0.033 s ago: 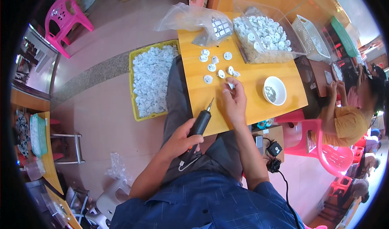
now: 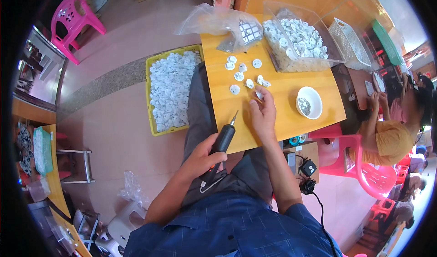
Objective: Assembling small plastic components using an electric screwdriver.
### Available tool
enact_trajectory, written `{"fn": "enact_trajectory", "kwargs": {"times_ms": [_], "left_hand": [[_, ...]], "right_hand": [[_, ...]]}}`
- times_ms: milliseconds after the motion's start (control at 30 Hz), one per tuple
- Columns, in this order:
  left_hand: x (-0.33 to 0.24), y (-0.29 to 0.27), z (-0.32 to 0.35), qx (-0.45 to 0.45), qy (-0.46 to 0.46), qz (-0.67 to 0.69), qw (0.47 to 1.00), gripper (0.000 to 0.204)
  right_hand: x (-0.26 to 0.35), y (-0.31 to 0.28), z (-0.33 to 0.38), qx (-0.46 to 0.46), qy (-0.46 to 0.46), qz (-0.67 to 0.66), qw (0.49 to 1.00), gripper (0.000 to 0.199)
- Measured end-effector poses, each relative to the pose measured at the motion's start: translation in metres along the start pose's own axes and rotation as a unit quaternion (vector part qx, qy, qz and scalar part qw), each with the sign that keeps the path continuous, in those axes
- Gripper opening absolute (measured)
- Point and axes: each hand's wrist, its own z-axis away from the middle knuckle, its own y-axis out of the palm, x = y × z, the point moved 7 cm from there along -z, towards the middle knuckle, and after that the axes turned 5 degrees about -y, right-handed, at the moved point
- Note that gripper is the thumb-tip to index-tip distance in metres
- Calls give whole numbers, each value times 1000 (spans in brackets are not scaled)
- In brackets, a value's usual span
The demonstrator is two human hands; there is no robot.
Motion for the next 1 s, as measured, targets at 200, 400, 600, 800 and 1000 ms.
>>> {"fn": "enact_trajectory", "kwargs": {"times_ms": [200,400,600,800,1000], "left_hand": [[7,-21,15,-33,19,30,999,62],[7,-23,24,-24,39,36,998,62],[10,-23,32,-24,48,37,998,62],[13,-20,43,-46,46,27,998,63],[16,-21,47,-52,47,18,997,62]], "right_hand": [[20,24,-8,31,-190,307,932,52],[18,42,-27,45,-177,363,914,56],[8,61,-46,45,-169,356,918,66],[-6,72,-70,0,-206,408,889,73],[-15,79,-100,45,-198,441,874,59]]}}
